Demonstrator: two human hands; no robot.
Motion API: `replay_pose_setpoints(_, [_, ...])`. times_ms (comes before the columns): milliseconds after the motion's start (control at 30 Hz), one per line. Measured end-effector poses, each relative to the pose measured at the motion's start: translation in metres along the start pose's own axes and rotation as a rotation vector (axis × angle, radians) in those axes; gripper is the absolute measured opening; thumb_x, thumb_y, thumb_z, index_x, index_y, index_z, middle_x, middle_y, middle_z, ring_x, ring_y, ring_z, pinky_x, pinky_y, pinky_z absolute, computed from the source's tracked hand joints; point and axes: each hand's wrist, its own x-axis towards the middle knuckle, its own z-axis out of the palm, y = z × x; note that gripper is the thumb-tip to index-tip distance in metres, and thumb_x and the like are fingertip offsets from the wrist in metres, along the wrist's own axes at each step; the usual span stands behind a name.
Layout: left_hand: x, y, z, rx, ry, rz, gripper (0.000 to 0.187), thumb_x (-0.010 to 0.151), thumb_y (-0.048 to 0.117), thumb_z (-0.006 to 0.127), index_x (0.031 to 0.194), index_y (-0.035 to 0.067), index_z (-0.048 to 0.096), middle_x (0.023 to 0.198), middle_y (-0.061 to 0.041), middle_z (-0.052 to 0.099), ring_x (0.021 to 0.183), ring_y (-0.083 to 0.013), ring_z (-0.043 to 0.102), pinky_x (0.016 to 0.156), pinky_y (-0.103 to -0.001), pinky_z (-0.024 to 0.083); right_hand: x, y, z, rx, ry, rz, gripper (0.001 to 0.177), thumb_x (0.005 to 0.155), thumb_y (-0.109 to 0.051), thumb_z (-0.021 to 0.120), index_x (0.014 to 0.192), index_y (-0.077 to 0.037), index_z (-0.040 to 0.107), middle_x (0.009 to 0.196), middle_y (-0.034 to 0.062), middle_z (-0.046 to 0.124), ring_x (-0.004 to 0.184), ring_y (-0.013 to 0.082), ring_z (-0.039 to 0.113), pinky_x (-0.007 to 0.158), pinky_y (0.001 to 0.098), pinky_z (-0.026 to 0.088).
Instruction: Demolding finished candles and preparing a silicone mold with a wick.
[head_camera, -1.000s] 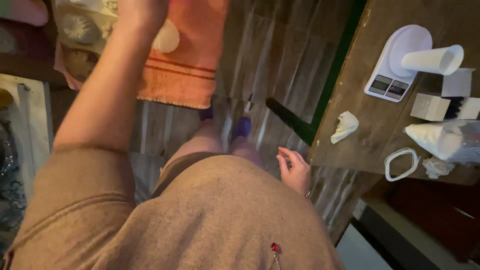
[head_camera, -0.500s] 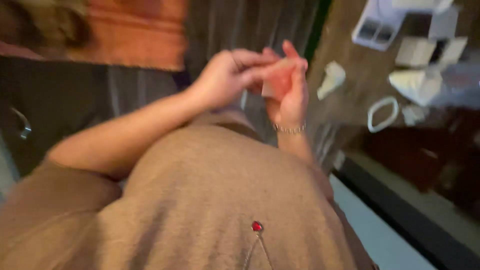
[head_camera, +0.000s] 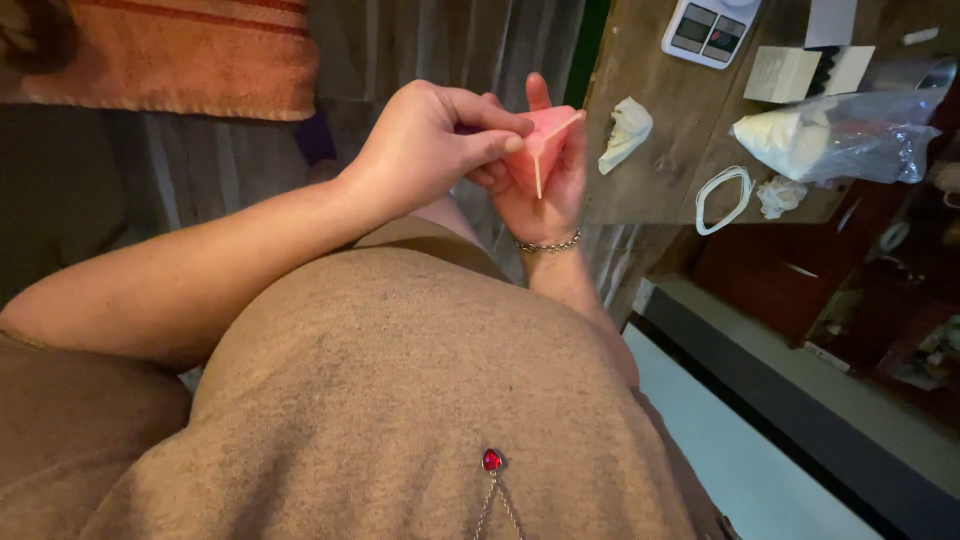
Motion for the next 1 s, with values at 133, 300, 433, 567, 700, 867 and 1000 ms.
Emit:
replay_pose_setpoints(133, [0.001,0.004,0.005,0.010,-0.009,-0.025,0.019,0.094,0.008,0.072,0.111,0.002,0.078,0.091,-0.006,0.077,0.074,-0.0080,0.073,0.068,-0.023,0.064,-0.004,-0.001,-0.003,0.009,0.008,-0.013,0.059,0.103,-0.060,0.053,0.152,-0.027,0.053,0.139,0.0196,0.062,0.096,0.0255,0.062,0.078,0.0367,0.047])
replay_pose_setpoints(300, [0.002,0.008,0.010,0.029,-0.030,-0.045,0.016,0.093,0.008,0.074,0.107,0.002,0.079,0.087,-0.006,0.078,0.072,-0.0086,0.073,0.067,-0.023,0.063,-0.006,-0.007,-0.001,-0.045,0.035,-0.080,0.058,0.102,-0.061,0.056,0.149,-0.028,0.053,0.138,0.0202,0.061,0.106,0.0296,0.065,0.081,0.0397,0.052])
replay_pose_setpoints(433, [0.003,0.017,0.015,0.060,-0.044,-0.056,0.015,0.091,0.009,0.076,0.104,0.003,0.080,0.086,-0.005,0.079,0.072,-0.0081,0.073,0.067,-0.023,0.063,-0.012,-0.011,-0.007,-0.096,-0.073,-0.154,0.055,0.105,-0.059,0.059,0.149,-0.026,0.055,0.140,0.0207,0.062,0.107,0.0316,0.067,0.081,0.0403,0.055])
replay_pose_setpoints(567, [0.005,0.015,0.018,0.061,-0.054,-0.067,0.015,0.090,0.010,0.078,0.104,0.004,0.081,0.087,-0.005,0.079,0.072,-0.0080,0.073,0.067,-0.023,0.064,-0.015,-0.013,-0.007,-0.130,-0.072,-0.208,0.055,0.105,-0.056,0.061,0.148,-0.023,0.054,0.141,0.0228,0.061,0.107,0.0327,0.067,0.081,0.0416,0.057])
replay_pose_setpoints(700, [0.007,0.012,0.019,0.041,-0.082,-0.052,0.016,0.089,0.009,0.079,0.104,0.003,0.081,0.088,-0.006,0.079,0.074,-0.0083,0.073,0.069,-0.024,0.064,-0.017,-0.015,0.002,-0.176,-0.067,-0.265,0.059,0.102,-0.054,0.064,0.150,-0.021,0.052,0.141,0.0240,0.057,0.110,0.0358,0.067,0.081,0.0446,0.059])
replay_pose_setpoints(867, [0.010,0.010,0.022,0.033,-0.090,-0.019,0.017,0.087,0.009,0.081,0.102,0.002,0.080,0.088,-0.005,0.079,0.076,-0.0076,0.074,0.071,-0.023,0.065,-0.019,-0.018,0.000,-0.210,-0.071,-0.319,0.060,0.103,-0.051,0.065,0.151,-0.017,0.051,0.141,0.0251,0.056,0.110,0.0360,0.067,0.083,0.0450,0.061])
replay_pose_setpoints(1000, [0.012,0.005,0.023,0.099,-0.101,0.010,0.015,0.086,0.010,0.083,0.097,0.002,0.079,0.083,-0.003,0.077,0.074,-0.0065,0.071,0.070,-0.023,0.062,-0.026,-0.018,0.000,-0.255,-0.007,-0.371,0.060,0.104,-0.050,0.066,0.150,-0.014,0.051,0.141,0.0262,0.056,0.114,0.0332,0.065,0.095,0.0440,0.058])
